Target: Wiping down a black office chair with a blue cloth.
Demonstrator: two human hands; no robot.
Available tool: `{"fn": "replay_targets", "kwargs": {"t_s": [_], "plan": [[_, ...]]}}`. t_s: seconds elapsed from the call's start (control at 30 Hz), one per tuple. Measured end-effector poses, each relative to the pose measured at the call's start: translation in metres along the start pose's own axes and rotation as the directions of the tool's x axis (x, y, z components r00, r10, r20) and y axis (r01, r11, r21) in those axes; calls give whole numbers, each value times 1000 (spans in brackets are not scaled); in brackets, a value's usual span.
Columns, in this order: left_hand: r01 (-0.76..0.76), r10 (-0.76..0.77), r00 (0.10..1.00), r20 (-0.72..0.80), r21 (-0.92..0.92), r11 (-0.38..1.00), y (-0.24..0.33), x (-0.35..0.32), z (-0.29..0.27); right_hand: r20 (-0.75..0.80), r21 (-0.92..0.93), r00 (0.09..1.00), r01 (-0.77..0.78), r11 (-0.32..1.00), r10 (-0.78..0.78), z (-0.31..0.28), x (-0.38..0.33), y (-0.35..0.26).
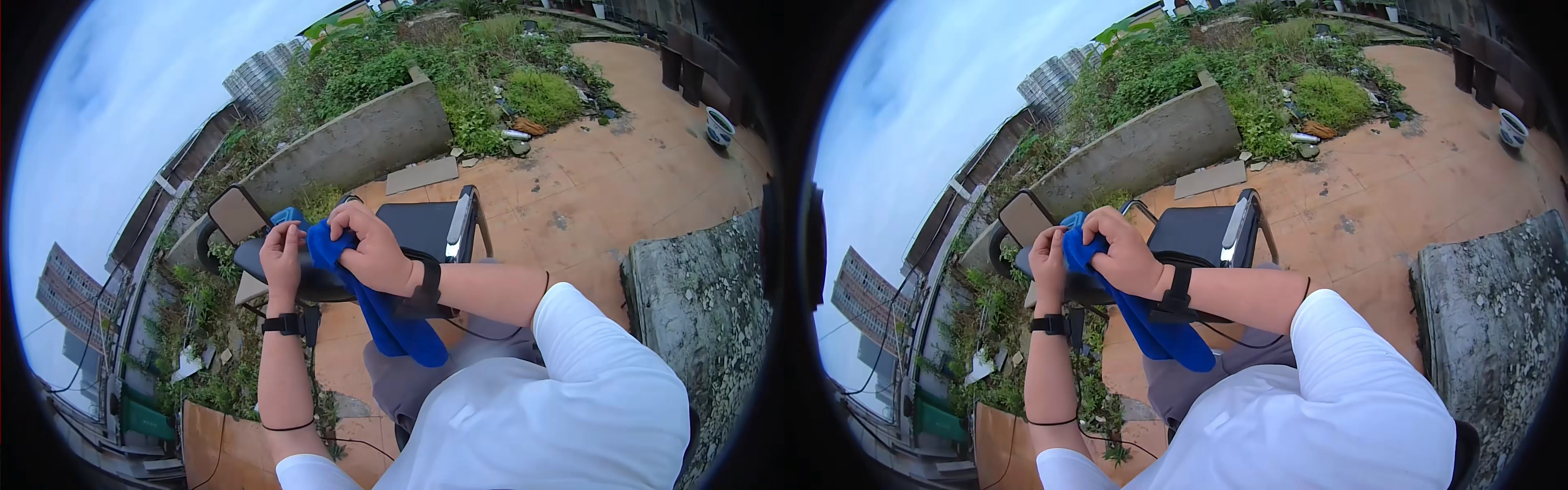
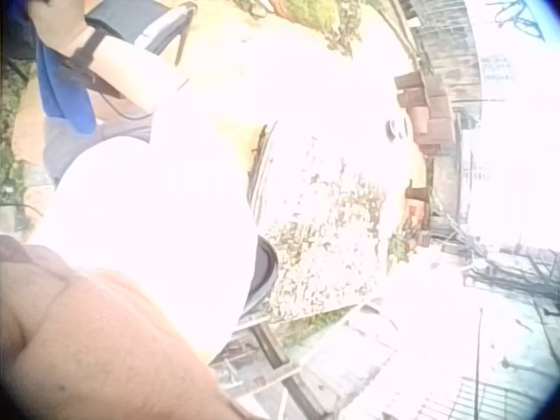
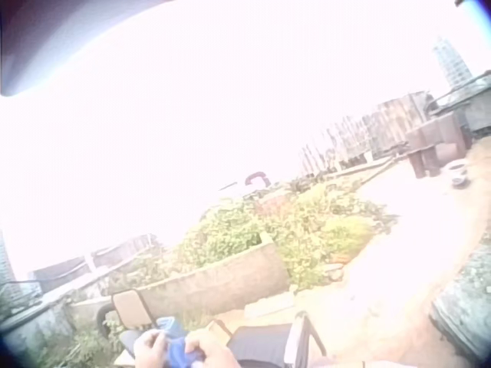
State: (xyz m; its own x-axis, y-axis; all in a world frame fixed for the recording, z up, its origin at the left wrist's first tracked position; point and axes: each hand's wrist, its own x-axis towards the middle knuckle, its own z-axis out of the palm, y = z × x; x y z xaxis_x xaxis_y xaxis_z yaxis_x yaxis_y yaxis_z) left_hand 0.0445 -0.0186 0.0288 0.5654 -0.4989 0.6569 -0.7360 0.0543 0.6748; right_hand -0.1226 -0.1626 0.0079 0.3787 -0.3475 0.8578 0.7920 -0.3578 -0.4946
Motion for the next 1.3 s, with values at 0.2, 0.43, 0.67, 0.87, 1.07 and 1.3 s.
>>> {"fn": "replay_targets", "kwargs": {"t_s": [0.2,0.43,0.67,0.87,1.07,1.3], "plan": [[84,-47,973,225,-160,984,81,-68,32,6,252,984,-171,953,175,13,31,-10],[124,-122,992,25,-292,948,73,-75,27,-71,516,978,-132,846,195,18,41,-24],[131,-124,977,-171,30,991,32,-38,-11,240,-211,965,-56,976,108,15,47,28],[66,156,918,-365,528,847,12,-56,3,346,-347,909,-108,932,234,-7,-9,44],[-451,320,892,318,621,641,43,-83,28,195,-120,950,-222,968,242,-10,-30,56],[-522,509,834,210,601,606,-5,-95,23,199,-125,978,-38,991,62,-2,-47,59]]}}
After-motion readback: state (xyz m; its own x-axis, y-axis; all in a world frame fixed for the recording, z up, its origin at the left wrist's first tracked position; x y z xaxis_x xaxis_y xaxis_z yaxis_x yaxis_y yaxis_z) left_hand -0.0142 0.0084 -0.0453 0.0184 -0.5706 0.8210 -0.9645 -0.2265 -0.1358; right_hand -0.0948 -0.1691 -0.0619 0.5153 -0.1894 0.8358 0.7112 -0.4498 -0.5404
